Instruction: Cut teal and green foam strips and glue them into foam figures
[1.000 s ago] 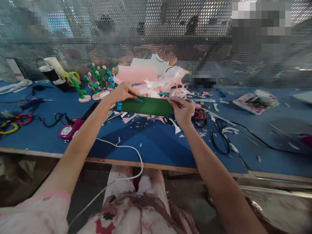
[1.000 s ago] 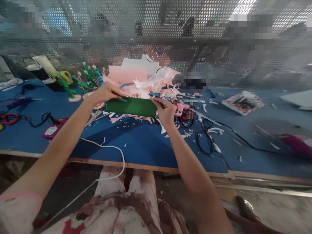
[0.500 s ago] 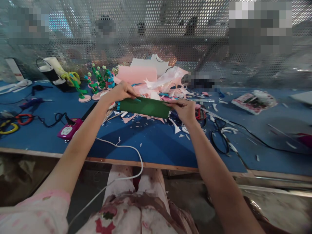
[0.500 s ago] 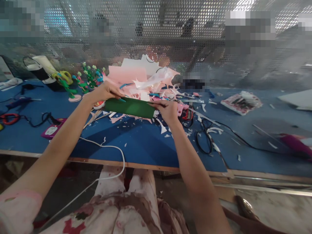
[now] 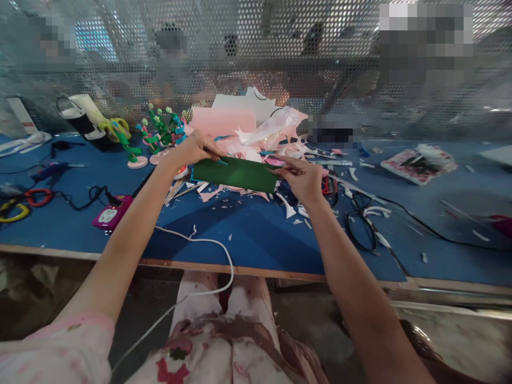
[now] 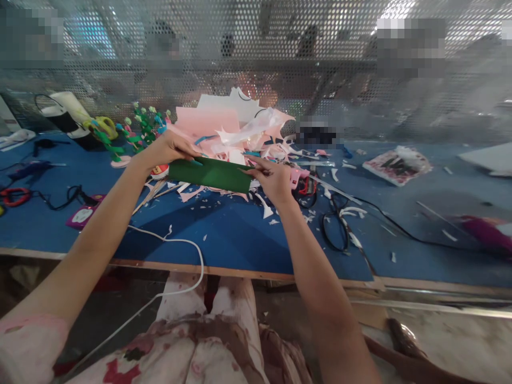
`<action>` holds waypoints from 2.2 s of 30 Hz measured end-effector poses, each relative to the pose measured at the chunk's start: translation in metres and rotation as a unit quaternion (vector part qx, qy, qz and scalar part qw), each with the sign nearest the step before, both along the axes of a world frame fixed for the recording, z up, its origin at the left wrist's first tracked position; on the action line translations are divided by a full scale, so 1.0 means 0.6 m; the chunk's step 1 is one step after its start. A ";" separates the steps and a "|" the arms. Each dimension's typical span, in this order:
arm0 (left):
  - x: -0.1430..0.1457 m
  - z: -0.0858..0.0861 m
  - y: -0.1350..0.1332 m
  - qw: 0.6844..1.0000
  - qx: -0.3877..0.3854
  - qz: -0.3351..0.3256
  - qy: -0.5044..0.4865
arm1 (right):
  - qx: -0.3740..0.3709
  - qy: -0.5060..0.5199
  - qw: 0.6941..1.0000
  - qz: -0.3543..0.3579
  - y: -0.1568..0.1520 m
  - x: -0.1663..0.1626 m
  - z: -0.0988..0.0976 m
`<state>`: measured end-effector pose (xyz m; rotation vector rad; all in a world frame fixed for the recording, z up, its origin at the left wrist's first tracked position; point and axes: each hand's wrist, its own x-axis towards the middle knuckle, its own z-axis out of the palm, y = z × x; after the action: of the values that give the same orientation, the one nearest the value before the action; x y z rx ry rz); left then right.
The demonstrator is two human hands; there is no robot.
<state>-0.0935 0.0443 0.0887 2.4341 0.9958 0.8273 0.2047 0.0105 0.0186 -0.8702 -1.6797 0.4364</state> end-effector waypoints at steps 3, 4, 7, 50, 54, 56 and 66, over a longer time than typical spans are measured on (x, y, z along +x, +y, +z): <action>0.000 0.000 0.000 1.000 0.000 0.003 0.006 | 0.007 0.004 1.000 0.000 -0.002 -0.001 0.003; 0.000 0.001 0.000 1.000 0.001 0.004 0.006 | 0.006 0.006 1.000 -0.002 -0.003 -0.002 0.004; 0.000 0.002 -0.001 1.000 0.001 0.004 0.007 | -0.003 0.004 1.000 -0.010 -0.005 -0.004 0.007; -0.003 -0.004 -0.093 0.988 0.084 -0.032 0.128 | 0.064 -0.084 0.994 -0.005 -0.047 0.002 0.034; -0.001 -0.001 -0.099 0.988 0.083 -0.048 0.124 | 0.057 -0.092 0.994 0.005 -0.045 0.008 0.032; -0.001 -0.001 -0.100 0.986 0.094 -0.043 0.130 | 0.053 -0.099 0.994 -0.002 -0.047 0.010 0.033; -0.008 -0.108 -0.182 0.928 0.336 0.008 0.159 | 0.117 -0.252 0.961 -0.002 -0.103 0.019 -0.027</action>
<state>-0.0982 -0.0647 0.0237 3.2332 0.9476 0.9078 0.2162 -0.0514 0.0026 -0.8508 -2.1422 0.0019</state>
